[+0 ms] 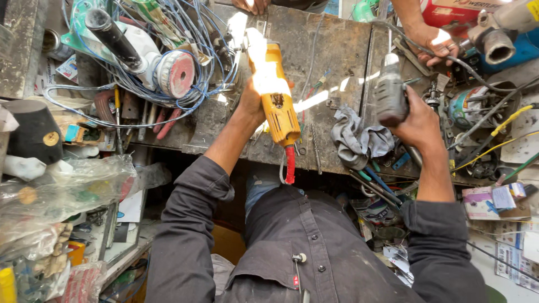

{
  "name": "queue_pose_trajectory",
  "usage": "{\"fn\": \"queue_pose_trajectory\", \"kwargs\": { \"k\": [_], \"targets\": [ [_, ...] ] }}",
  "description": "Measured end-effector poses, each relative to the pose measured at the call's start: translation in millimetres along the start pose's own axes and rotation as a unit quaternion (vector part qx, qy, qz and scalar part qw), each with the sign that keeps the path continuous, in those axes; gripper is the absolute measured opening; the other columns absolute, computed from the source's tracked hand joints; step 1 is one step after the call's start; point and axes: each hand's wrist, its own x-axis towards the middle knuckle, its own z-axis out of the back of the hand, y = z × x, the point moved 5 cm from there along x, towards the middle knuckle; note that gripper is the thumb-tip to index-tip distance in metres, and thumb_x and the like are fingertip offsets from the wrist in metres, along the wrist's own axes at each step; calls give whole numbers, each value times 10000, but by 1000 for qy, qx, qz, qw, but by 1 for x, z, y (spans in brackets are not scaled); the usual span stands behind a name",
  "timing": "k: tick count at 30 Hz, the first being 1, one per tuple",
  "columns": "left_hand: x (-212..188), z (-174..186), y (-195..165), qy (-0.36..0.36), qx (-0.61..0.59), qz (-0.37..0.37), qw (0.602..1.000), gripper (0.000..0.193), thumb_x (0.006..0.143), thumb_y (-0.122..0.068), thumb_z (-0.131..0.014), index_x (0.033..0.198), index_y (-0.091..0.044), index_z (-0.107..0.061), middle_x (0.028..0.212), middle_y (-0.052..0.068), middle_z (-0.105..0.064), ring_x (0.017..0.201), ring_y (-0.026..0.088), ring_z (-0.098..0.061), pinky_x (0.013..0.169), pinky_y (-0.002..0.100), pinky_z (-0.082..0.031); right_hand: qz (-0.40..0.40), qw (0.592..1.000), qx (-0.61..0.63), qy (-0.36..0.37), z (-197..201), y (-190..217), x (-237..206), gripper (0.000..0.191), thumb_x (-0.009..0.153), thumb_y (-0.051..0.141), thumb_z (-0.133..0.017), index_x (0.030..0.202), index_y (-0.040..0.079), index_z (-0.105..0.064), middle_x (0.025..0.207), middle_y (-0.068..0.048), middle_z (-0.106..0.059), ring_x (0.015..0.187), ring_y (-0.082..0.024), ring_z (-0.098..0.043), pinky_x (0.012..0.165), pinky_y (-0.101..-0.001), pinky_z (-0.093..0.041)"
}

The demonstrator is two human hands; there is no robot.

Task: The person services a yellow angle grinder at a cluttered workbench. They pick up the grinder, use a screwdriver on its housing, wipe parts with a cloth, remove and refit a component on the tool's body, and handle small fasteners by hand while reassembling it.

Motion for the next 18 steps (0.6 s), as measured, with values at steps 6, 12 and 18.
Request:
{"fn": "queue_pose_trajectory", "kwargs": {
  "k": [6, 12, 18],
  "targets": [
    [17, -16, 12, -78, -92, 54, 991, 523, 955, -379, -614, 1281, 0, -459, 859, 230, -658, 731, 352, -716, 632, 455, -608, -6, 924, 382, 9, 21, 8, -83, 640, 815, 207, -633, 1418, 3, -562, 1207, -133, -665, 958, -214, -686, 861, -363, -553],
    [55, -30, 27, -92, -78, 53, 991, 543, 838, -331, -767, 1183, -4, -506, 800, 155, -612, 627, 328, -668, 600, 493, -606, -47, 804, 592, 20, 12, 32, -156, 651, 784, 127, -602, 1413, -18, -515, 1205, -138, -614, 984, -219, -651, 888, -371, -538],
    [85, -29, 45, -110, -96, 69, 987, 432, 811, -285, -794, 1120, -64, -590, 822, 100, -635, 674, 276, -660, 631, 463, -592, -68, 799, 597, 3, 4, 35, -204, 585, 843, 102, -738, 1378, -9, -529, 1072, -98, -640, 901, -181, -631, 798, -331, -533]
  ]
}}
